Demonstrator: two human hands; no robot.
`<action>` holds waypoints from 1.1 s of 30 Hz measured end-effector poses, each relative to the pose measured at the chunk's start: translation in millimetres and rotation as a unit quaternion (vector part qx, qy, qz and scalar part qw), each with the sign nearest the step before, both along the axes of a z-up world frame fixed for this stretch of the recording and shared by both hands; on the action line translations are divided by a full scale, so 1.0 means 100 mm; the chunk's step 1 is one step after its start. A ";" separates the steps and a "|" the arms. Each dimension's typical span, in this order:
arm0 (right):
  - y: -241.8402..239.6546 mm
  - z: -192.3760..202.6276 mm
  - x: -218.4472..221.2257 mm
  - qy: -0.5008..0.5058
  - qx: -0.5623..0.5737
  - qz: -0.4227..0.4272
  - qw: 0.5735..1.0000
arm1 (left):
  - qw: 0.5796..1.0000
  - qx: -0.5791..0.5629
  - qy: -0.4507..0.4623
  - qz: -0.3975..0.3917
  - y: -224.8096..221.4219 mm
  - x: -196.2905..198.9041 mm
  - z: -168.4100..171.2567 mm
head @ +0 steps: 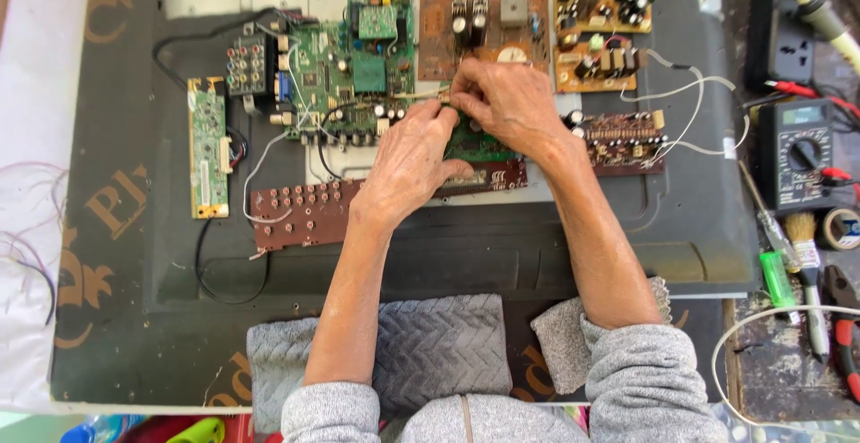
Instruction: Connecting wires and ribbon cables to electronic circuit boards on a television panel.
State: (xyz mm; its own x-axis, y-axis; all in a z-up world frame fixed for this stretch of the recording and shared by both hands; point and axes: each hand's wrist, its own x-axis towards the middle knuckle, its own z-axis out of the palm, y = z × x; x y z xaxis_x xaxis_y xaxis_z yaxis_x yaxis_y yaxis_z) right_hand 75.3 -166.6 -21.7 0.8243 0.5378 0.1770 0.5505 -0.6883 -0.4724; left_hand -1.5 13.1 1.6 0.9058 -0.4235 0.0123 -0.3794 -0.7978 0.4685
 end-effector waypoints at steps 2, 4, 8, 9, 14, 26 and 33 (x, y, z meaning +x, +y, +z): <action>0.01 0.10 -0.02 0.026 0.015 -0.013 0.999 | 1.000 0.009 -0.005 0.001 -0.01 0.01 0.04; 0.04 0.15 -0.06 0.034 0.010 -0.020 0.999 | 1.000 0.006 0.019 0.006 -0.01 0.01 0.03; 0.02 0.10 -0.02 0.040 -0.007 -0.026 0.999 | 1.000 0.007 0.016 0.002 -0.03 0.01 0.12; 0.02 0.03 0.00 0.040 -0.009 -0.028 0.999 | 0.999 0.003 0.032 0.006 -0.03 0.00 0.15; 0.02 0.04 -0.01 0.039 0.000 -0.039 0.998 | 0.999 -0.006 0.053 0.005 -0.04 -0.01 0.18; 0.02 -0.01 0.02 0.044 0.005 -0.053 0.998 | 0.999 0.024 0.040 0.014 -0.04 0.01 0.03; 0.01 -0.06 0.02 0.045 0.004 -0.054 0.998 | 0.999 0.022 0.042 0.019 -0.04 0.01 0.01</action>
State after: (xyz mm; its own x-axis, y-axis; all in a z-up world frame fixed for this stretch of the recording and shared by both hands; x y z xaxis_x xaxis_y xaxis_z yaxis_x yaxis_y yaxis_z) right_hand 77.6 -165.2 -27.7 0.8898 0.4445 0.1038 0.4292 -0.7373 -0.5217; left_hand -0.2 9.5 2.8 0.9184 -0.3869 -0.0827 -0.3089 -0.8319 0.4610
